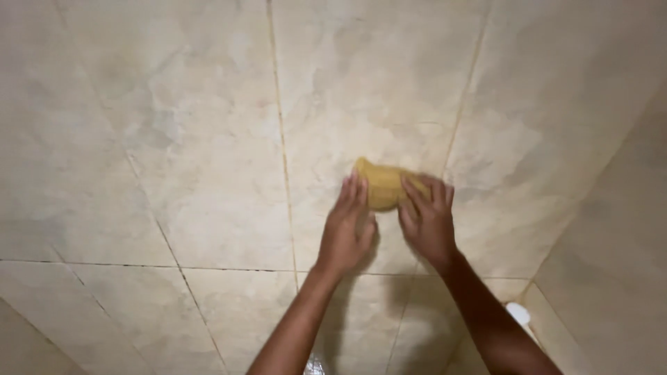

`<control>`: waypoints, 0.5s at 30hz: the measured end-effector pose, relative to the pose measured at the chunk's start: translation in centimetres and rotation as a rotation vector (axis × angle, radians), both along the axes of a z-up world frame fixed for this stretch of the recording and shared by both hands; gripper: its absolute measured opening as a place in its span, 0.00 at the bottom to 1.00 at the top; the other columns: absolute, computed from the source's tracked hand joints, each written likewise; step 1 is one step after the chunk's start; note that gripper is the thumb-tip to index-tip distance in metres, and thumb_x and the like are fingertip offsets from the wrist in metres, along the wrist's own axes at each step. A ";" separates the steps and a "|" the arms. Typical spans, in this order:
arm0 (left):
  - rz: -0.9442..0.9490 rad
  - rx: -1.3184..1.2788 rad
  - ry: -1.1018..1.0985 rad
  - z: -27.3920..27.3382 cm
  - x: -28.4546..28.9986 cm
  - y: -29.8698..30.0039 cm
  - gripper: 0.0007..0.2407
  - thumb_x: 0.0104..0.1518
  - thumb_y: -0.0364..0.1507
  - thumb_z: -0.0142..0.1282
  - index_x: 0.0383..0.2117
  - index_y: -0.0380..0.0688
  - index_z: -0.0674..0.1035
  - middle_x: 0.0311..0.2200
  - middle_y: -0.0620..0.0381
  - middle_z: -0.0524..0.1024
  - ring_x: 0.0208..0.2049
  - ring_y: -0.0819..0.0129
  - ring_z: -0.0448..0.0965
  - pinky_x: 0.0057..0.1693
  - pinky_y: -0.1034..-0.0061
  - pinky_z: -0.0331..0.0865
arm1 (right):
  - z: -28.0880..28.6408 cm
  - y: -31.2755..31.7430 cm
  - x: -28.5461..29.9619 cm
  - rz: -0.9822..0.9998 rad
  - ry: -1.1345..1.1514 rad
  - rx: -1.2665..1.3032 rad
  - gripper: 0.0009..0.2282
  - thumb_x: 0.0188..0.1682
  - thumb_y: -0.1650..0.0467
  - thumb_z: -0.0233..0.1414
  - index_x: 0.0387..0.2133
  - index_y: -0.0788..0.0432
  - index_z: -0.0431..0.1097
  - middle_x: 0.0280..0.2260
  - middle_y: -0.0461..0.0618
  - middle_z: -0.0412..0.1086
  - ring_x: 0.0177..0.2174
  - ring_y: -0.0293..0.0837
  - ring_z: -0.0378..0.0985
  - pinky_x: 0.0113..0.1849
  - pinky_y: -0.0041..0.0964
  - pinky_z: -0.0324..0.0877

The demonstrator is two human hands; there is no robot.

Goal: The person scrubs the tiled walls and a built-in shelf in a bathroom using a yellow sponge. They move the sponge across the vertical tiles and the horizontal shelf surface, then place the sponge on the shelf and open the toilet lid.

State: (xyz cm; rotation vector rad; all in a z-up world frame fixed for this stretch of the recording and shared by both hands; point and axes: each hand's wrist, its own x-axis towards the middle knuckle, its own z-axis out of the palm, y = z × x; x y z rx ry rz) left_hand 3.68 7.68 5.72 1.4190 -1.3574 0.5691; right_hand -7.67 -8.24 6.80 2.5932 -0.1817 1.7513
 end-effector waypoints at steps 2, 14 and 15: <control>0.008 0.021 0.006 -3.4 0.8 0.6 0.29 0.56 0.21 0.54 0.67 0.31 0.62 0.69 0.31 0.56 0.72 0.38 0.53 0.72 0.58 0.54 | -2.9 0.2 0.6 0.021 0.020 -0.007 0.21 0.43 0.74 0.60 0.53 0.58 0.73 0.50 0.59 0.66 0.51 0.61 0.66 0.52 0.54 0.64; 0.003 0.341 0.235 -18.9 1.7 4.2 0.28 0.55 0.21 0.56 0.66 0.33 0.64 0.69 0.35 0.55 0.72 0.41 0.52 0.69 0.61 0.56 | -17.0 2.7 1.4 0.037 0.240 0.095 0.17 0.44 0.73 0.58 0.49 0.52 0.73 0.47 0.53 0.68 0.45 0.58 0.67 0.47 0.47 0.66; -0.015 0.388 0.286 -19.2 1.7 4.3 0.29 0.57 0.21 0.56 0.67 0.34 0.61 0.71 0.36 0.53 0.72 0.43 0.52 0.69 0.62 0.56 | -17.2 3.0 1.5 0.034 0.232 0.106 0.17 0.42 0.74 0.58 0.48 0.53 0.73 0.48 0.53 0.68 0.45 0.59 0.66 0.47 0.47 0.66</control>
